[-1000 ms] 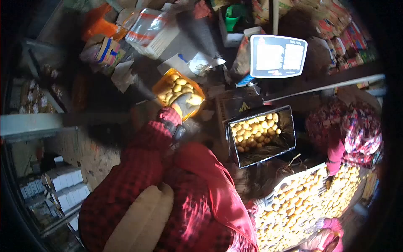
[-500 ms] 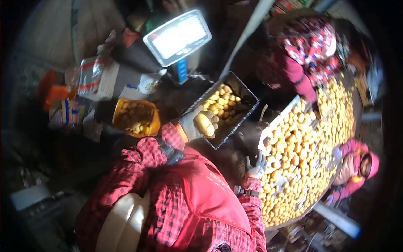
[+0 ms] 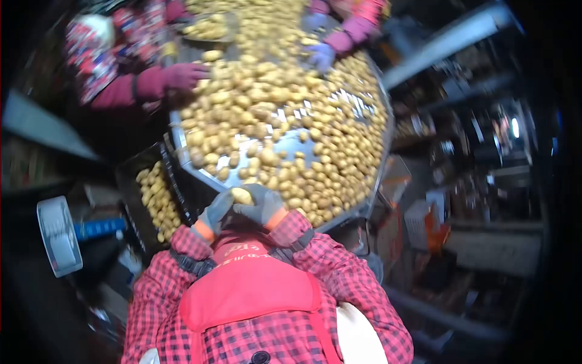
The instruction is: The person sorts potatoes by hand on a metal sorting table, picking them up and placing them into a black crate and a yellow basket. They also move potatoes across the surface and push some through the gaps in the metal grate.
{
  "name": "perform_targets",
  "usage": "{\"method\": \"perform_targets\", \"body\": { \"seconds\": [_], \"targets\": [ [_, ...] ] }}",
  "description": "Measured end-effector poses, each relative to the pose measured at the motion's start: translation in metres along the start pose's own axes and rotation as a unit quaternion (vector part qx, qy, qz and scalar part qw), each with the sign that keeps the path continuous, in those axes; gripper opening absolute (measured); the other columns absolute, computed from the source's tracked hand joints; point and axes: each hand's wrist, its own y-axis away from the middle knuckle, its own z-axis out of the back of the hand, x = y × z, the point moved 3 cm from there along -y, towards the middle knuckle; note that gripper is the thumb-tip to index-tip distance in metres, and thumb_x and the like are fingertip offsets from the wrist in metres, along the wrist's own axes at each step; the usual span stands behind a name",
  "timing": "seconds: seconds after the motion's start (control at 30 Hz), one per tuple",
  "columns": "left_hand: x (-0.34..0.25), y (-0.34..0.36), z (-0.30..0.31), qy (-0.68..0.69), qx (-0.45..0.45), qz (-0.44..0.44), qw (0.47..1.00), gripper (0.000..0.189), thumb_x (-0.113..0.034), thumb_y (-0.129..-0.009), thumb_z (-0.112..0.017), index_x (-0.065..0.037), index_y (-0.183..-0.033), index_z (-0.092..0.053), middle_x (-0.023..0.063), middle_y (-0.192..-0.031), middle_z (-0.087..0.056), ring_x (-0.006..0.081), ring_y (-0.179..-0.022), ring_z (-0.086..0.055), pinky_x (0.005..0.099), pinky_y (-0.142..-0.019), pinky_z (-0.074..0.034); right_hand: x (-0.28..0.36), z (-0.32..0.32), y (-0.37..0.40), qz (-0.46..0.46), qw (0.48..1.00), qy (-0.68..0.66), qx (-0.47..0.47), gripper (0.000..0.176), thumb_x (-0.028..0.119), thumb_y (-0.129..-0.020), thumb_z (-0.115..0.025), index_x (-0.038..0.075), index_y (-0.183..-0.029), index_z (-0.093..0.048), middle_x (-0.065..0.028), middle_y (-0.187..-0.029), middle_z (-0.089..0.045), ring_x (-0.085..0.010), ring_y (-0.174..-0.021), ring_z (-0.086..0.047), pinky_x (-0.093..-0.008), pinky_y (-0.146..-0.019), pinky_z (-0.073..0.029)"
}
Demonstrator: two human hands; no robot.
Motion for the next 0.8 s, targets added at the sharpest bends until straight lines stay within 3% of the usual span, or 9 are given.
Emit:
{"method": "perform_targets", "body": {
  "seconds": [0.07,0.1,0.17,0.23,0.3,0.43,0.47,0.67,0.8],
  "targets": [
    [-0.007,-0.005,0.003,-0.242,-0.117,0.085,0.959,0.048,-0.037,-0.103,-0.059,-0.008,-0.141,-0.054,0.0030,-0.129,-0.061,0.0145,-0.116,-0.060,0.0360,-0.090,-0.056,-0.030,0.039,0.022,-0.202,0.975,-0.094,-0.016,0.058,0.038,-0.082,-0.081,0.002,-0.125,-0.067,-0.0175,-0.114,-0.069,-0.0294,-0.109,-0.066,-0.0405,-0.095,-0.052],
    [0.000,-0.006,0.012,-0.120,-0.184,0.115,0.969,0.042,-0.034,-0.103,-0.061,-0.010,-0.137,-0.059,0.0008,-0.127,-0.062,0.0141,-0.114,-0.061,0.0362,-0.089,-0.056,-0.044,0.053,0.033,-0.292,0.945,-0.145,-0.013,0.057,0.038,-0.082,-0.081,0.003,-0.125,-0.067,-0.0163,-0.111,-0.070,-0.0268,-0.108,-0.066,-0.0386,-0.094,-0.052],
    [-0.004,-0.012,0.017,-0.117,-0.236,0.115,0.958,0.038,-0.028,-0.100,-0.065,-0.007,-0.131,-0.064,0.0059,-0.117,-0.066,0.0185,-0.110,-0.064,0.0364,-0.090,-0.055,-0.089,0.086,0.069,-0.244,0.940,-0.197,-0.133,0.059,0.035,-0.080,-0.083,0.002,-0.127,-0.066,-0.0141,-0.113,-0.069,-0.0240,-0.108,-0.065,-0.0377,-0.094,-0.052],
    [-0.006,-0.018,0.028,-0.233,-0.253,0.077,0.936,0.033,-0.024,-0.098,-0.067,-0.005,-0.125,-0.067,0.0078,-0.112,-0.069,0.0198,-0.108,-0.066,0.0359,-0.090,-0.055,-0.093,0.121,0.100,-0.130,0.948,-0.036,-0.288,0.062,0.029,-0.077,-0.084,0.002,-0.130,-0.063,-0.0162,-0.117,-0.068,-0.0279,-0.110,-0.065,-0.0399,-0.096,-0.051],
    [-0.004,-0.030,0.048,-0.462,-0.212,-0.007,0.861,0.027,-0.022,-0.098,-0.067,-0.007,-0.119,-0.070,0.0064,-0.113,-0.071,0.0180,-0.106,-0.066,0.0349,-0.087,-0.055,-0.088,0.146,0.117,-0.126,0.947,0.020,-0.296,0.067,0.024,-0.075,-0.084,0.002,-0.133,-0.060,-0.0189,-0.122,-0.066,-0.0320,-0.114,-0.064,-0.0416,-0.099,-0.050],
    [0.001,-0.051,0.054,-0.593,-0.145,-0.138,0.780,0.022,-0.017,-0.092,-0.069,-0.003,-0.110,-0.070,0.0150,-0.105,-0.070,0.0319,-0.103,-0.066,0.0399,-0.093,-0.052,-0.065,0.156,0.125,-0.107,0.941,0.037,-0.318,0.068,0.020,-0.074,-0.083,0.002,-0.135,-0.059,-0.0214,-0.127,-0.064,-0.0352,-0.120,-0.062,-0.0436,-0.102,-0.049],
    [-0.007,-0.054,0.049,-0.650,-0.105,-0.096,0.747,0.019,-0.017,-0.090,-0.069,-0.005,-0.106,-0.069,0.0170,-0.105,-0.069,0.0369,-0.103,-0.066,0.0423,-0.095,-0.052,-0.063,0.155,0.125,-0.106,0.938,0.058,-0.324,0.068,0.023,-0.075,-0.084,0.004,-0.136,-0.060,-0.0183,-0.129,-0.065,-0.0322,-0.119,-0.064,-0.0410,-0.100,-0.051],
    [-0.003,-0.048,0.031,-0.754,-0.093,-0.130,0.637,0.019,-0.021,-0.089,-0.069,-0.010,-0.104,-0.071,0.0178,-0.119,-0.064,0.0402,-0.109,-0.061,0.0476,-0.098,-0.049,-0.058,0.153,0.117,-0.067,0.937,0.075,-0.334,0.064,0.019,-0.073,-0.087,0.002,-0.130,-0.064,-0.0160,-0.123,-0.068,-0.0328,-0.111,-0.067,-0.0403,-0.095,-0.054],
    [-0.002,-0.049,0.026,-0.769,-0.097,-0.092,0.625,0.020,-0.023,-0.089,-0.068,-0.012,-0.105,-0.071,0.0172,-0.125,-0.062,0.0400,-0.113,-0.059,0.0478,-0.100,-0.048,-0.063,0.156,0.113,-0.030,0.937,0.090,-0.337,0.061,0.016,-0.075,-0.086,0.002,-0.130,-0.064,-0.0161,-0.122,-0.068,-0.0323,-0.112,-0.066,-0.0402,-0.096,-0.053]
  ]
}}
